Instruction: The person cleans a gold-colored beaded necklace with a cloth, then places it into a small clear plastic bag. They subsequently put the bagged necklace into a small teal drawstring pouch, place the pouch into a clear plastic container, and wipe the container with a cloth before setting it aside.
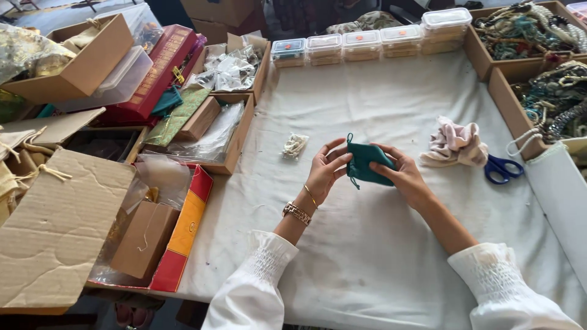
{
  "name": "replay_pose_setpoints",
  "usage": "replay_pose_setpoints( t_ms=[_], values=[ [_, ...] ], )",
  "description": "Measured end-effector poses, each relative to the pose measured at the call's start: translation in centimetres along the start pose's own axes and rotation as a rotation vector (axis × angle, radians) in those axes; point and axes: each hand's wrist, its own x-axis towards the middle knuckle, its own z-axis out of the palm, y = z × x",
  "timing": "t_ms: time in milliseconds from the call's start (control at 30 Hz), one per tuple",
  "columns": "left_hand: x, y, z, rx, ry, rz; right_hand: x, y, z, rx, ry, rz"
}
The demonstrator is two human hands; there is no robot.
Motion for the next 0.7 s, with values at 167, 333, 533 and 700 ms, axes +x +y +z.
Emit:
replay_pose_setpoints(
  t_ms=[167, 333, 533, 700],
  values=[
    [-1.3, -1.8, 1.2, 0.206, 0.146, -0.012, 1.2, 3.9, -2.3, 0.103, 0.112, -0.026],
    [-1.5, -1.7, 1.2, 0.360, 0.187, 0.147, 0.6, 1.5, -1.3, 0.168, 0.211, 0.036],
    [-3.0, 0.0, 1.5, 0.690, 0.376, 0.445, -0.1, 0.4, -0.4, -0.310, 0.372, -0.263],
    [-4.6, 1.4, 3.3, 1.291, 0.358, 0.688, -0.5, -0.5, 1.0, -0.392, 0.258, -0.288]
  ],
)
